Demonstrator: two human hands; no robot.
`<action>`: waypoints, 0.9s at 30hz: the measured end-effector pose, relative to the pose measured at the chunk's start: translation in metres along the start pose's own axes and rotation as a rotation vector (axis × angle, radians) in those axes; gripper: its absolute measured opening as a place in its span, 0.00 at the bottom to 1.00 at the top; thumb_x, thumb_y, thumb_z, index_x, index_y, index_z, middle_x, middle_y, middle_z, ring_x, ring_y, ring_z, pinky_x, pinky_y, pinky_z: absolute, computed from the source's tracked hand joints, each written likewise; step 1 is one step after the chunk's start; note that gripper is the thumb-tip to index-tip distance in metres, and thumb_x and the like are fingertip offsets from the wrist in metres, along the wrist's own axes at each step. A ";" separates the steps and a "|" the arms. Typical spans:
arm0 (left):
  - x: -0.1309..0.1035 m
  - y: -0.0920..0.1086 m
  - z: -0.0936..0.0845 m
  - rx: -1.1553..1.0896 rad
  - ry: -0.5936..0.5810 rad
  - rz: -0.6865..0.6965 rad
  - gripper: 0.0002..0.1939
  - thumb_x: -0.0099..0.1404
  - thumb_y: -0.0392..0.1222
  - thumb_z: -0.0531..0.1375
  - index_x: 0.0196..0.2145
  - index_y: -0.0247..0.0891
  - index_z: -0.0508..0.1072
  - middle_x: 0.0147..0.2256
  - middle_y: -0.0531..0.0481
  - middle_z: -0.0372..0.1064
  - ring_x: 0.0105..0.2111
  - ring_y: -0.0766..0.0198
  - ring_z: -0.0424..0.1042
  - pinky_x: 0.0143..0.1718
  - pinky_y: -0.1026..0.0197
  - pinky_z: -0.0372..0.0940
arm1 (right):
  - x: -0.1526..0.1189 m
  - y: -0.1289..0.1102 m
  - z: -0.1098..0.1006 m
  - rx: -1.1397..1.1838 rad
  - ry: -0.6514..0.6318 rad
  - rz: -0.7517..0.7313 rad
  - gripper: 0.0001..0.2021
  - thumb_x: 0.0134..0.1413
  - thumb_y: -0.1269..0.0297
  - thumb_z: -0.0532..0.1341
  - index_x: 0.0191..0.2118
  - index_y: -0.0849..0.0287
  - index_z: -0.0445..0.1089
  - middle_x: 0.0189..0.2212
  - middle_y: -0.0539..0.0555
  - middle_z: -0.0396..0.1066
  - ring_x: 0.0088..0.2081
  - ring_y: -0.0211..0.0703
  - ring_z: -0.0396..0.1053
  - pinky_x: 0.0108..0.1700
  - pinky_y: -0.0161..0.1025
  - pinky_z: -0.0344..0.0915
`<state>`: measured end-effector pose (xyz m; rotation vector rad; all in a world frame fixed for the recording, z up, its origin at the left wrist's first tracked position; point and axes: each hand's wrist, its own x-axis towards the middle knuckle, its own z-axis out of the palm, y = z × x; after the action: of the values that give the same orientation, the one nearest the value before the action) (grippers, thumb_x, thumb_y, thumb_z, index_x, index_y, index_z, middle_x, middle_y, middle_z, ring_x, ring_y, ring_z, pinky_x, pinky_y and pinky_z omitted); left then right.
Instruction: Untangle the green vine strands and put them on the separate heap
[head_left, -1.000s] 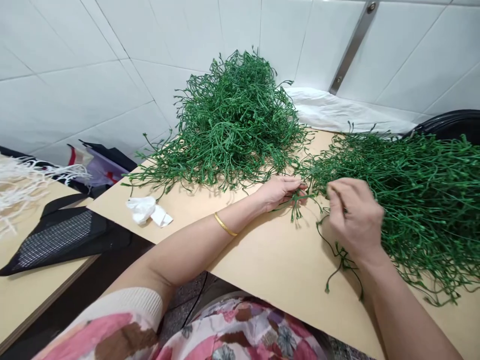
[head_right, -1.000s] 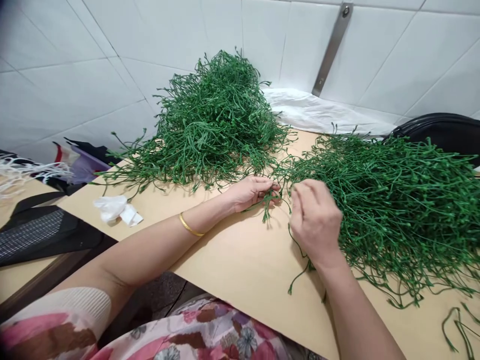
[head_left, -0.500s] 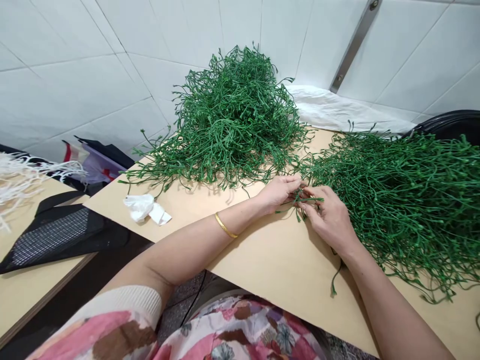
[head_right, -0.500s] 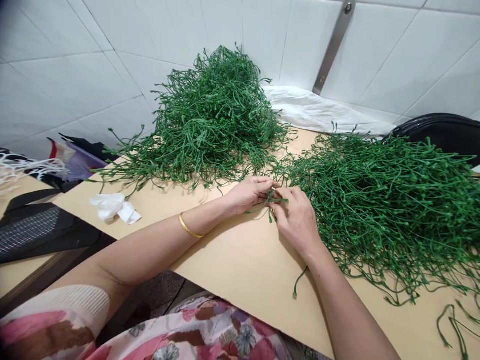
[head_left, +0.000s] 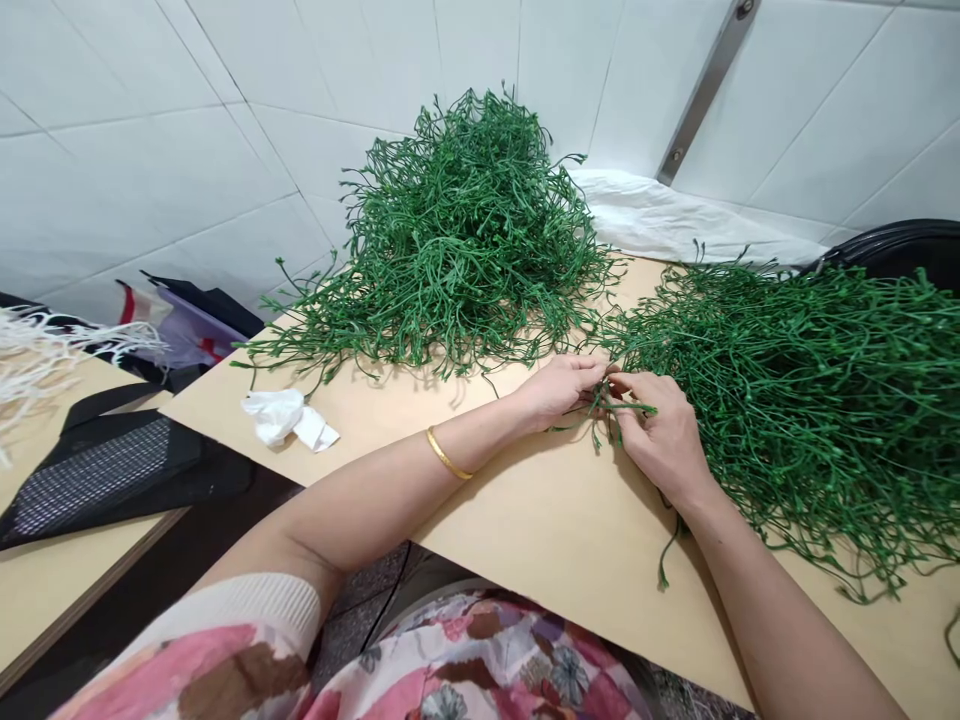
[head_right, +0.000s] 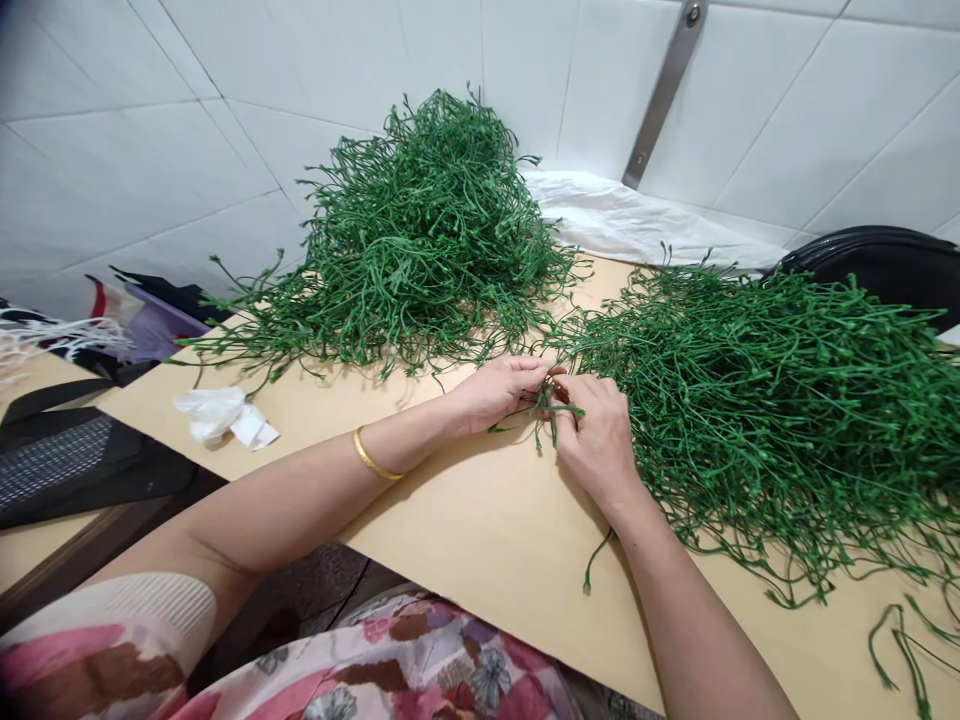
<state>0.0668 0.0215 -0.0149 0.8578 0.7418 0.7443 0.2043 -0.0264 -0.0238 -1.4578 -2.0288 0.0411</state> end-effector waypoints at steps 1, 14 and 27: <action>-0.001 0.000 0.001 -0.006 -0.008 -0.008 0.05 0.57 0.36 0.57 0.32 0.31 0.70 0.22 0.52 0.66 0.20 0.72 0.65 0.26 0.66 0.63 | 0.000 0.000 0.000 -0.012 -0.001 0.011 0.09 0.51 0.70 0.54 0.37 0.59 0.69 0.35 0.55 0.70 0.38 0.46 0.63 0.41 0.43 0.59; -0.006 -0.001 0.002 0.343 -0.052 0.109 0.04 0.53 0.28 0.54 0.28 0.32 0.68 0.19 0.55 0.62 0.15 0.75 0.58 0.18 0.70 0.54 | 0.002 -0.003 -0.005 0.202 0.032 0.122 0.06 0.49 0.73 0.53 0.30 0.60 0.67 0.28 0.52 0.67 0.30 0.39 0.64 0.32 0.36 0.59; -0.002 0.005 -0.001 0.198 0.025 0.002 0.10 0.54 0.42 0.57 0.20 0.34 0.64 0.14 0.57 0.53 0.14 0.75 0.52 0.16 0.68 0.48 | 0.002 0.005 -0.006 -0.113 -0.069 -0.119 0.11 0.51 0.75 0.48 0.37 0.60 0.65 0.32 0.57 0.65 0.34 0.45 0.63 0.34 0.38 0.59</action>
<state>0.0634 0.0224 -0.0103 1.0295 0.8471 0.6922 0.2109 -0.0249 -0.0204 -1.4181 -2.2020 -0.0743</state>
